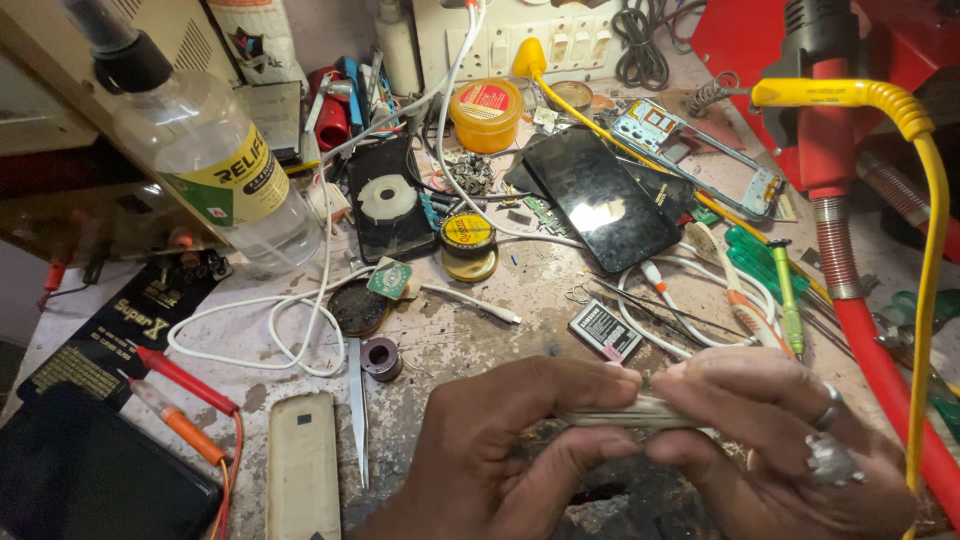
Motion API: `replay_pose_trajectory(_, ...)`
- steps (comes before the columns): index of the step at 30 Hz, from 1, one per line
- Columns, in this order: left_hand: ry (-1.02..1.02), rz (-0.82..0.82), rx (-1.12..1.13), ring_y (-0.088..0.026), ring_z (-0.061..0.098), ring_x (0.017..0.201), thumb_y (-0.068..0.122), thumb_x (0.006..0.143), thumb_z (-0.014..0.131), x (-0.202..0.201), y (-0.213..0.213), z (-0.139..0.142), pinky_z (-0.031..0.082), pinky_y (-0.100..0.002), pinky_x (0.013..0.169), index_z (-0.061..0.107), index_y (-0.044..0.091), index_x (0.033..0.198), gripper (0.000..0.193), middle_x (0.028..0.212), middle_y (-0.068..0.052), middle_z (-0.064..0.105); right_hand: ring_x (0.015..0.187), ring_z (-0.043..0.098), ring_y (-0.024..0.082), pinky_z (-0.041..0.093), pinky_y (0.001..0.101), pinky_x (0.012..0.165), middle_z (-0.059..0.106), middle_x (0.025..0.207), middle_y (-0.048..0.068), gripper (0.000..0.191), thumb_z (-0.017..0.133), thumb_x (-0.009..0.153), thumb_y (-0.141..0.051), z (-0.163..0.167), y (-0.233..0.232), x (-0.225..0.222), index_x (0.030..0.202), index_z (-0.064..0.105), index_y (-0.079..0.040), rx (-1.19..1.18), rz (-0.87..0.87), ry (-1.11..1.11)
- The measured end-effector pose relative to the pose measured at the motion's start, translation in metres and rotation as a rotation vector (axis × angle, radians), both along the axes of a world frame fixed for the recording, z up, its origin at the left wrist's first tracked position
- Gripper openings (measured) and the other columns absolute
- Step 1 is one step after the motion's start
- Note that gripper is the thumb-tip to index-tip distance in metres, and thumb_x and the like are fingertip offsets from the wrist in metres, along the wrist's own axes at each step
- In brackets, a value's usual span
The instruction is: The person reassembles a disassembled mobile phone by inserting a small internal component, closing the casing, and connecting a charging cable. The phone powers on and displays a charging icon.
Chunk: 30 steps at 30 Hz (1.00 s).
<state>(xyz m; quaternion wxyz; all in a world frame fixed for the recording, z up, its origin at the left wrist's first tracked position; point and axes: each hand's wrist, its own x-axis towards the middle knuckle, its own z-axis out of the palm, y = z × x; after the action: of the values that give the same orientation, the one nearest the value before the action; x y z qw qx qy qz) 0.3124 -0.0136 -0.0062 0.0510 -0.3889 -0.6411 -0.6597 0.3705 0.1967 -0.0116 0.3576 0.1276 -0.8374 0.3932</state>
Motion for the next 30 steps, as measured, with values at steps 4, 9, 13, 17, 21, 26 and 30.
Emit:
replay_pose_trajectory(4, 0.088, 0.076, -0.001, -0.023, 0.08, 0.106, 0.002, 0.096, 0.076, 0.004, 0.004, -0.01, 0.064, -0.032, 0.095, 0.069, 0.002, 0.112, 0.018, 0.11, -0.012, 0.077, 0.086, 0.075, 0.014, 0.062, 0.0269, 0.08, 0.075, 0.094, 0.005, 0.024, 0.086, 0.074, -0.01, -0.007, -0.011, 0.004, 0.096, 0.076, -0.008, 0.006, -0.119, -0.002)
replay_pose_trajectory(9, 0.217, 0.165, 0.021, -0.025, 0.08, 0.106, 0.003, 0.098, 0.078, 0.007, 0.007, -0.014, 0.064, -0.032, 0.096, 0.068, 0.005, 0.116, 0.02, 0.11, -0.012, 0.075, 0.087, 0.075, 0.014, 0.061, 0.0281, 0.082, 0.074, 0.095, 0.005, 0.022, 0.087, 0.077, -0.01, -0.008, -0.013, -0.002, 0.096, 0.076, -0.009, 0.087, -0.106, 0.097)
replay_pose_trajectory(13, 0.136, 0.109, -0.001, -0.02, 0.079, 0.103, 0.005, 0.096, 0.077, 0.002, 0.003, -0.007, 0.064, -0.03, 0.091, 0.068, 0.003, 0.116, 0.022, 0.109, -0.011, 0.076, 0.095, 0.075, 0.016, 0.062, 0.0275, 0.086, 0.074, 0.1, 0.007, 0.027, 0.085, 0.078, -0.011, -0.001, -0.006, -0.006, 0.103, 0.074, -0.008, 0.047, 0.001, 0.086)
replay_pose_trajectory(17, -0.127, -0.06, 0.01, -0.017, 0.076, 0.103, 0.004, 0.096, 0.072, -0.001, 0.001, -0.002, 0.06, -0.03, 0.091, 0.068, 0.0, 0.125, 0.03, 0.111, -0.012, 0.077, 0.098, 0.073, 0.018, 0.061, 0.0282, 0.088, 0.075, 0.104, 0.01, 0.033, 0.083, 0.075, -0.01, 0.004, -0.001, -0.006, 0.107, 0.073, -0.004, -0.115, -0.01, -0.044)
replay_pose_trajectory(21, -0.44, -0.169, 0.021, -0.016, 0.072, 0.108, 0.008, 0.099, 0.068, -0.002, 0.002, -0.003, 0.058, -0.031, 0.095, 0.069, -0.002, 0.132, 0.035, 0.115, -0.011, 0.078, 0.094, 0.076, 0.015, 0.06, 0.0262, 0.084, 0.079, 0.102, 0.009, 0.023, 0.077, 0.086, -0.01, 0.003, 0.006, -0.007, 0.108, 0.075, -0.005, 0.025, -0.015, -0.146)
replay_pose_trajectory(26, -0.763, -0.364, 0.244, -0.014, 0.064, 0.122, 0.016, 0.105, 0.05, -0.009, 0.006, -0.009, 0.051, -0.032, 0.107, 0.049, 0.002, 0.152, 0.049, 0.131, -0.009, 0.069, 0.081, 0.072, 0.013, 0.057, 0.0259, 0.073, 0.085, 0.09, 0.016, 0.02, 0.078, 0.091, -0.007, -0.007, 0.017, -0.01, 0.111, 0.08, 0.0, -0.305, -0.099, -0.495)
replay_pose_trajectory(30, -0.826, -0.396, 0.277, -0.015, 0.064, 0.118, 0.014, 0.105, 0.05, -0.013, 0.009, -0.014, 0.051, -0.032, 0.105, 0.046, 0.003, 0.155, 0.051, 0.13, -0.01, 0.068, 0.088, 0.077, 0.011, 0.061, 0.0246, 0.076, 0.081, 0.099, 0.011, 0.021, 0.078, 0.09, -0.01, -0.013, 0.026, -0.011, 0.108, 0.081, 0.001, -0.357, 0.046, -0.523)
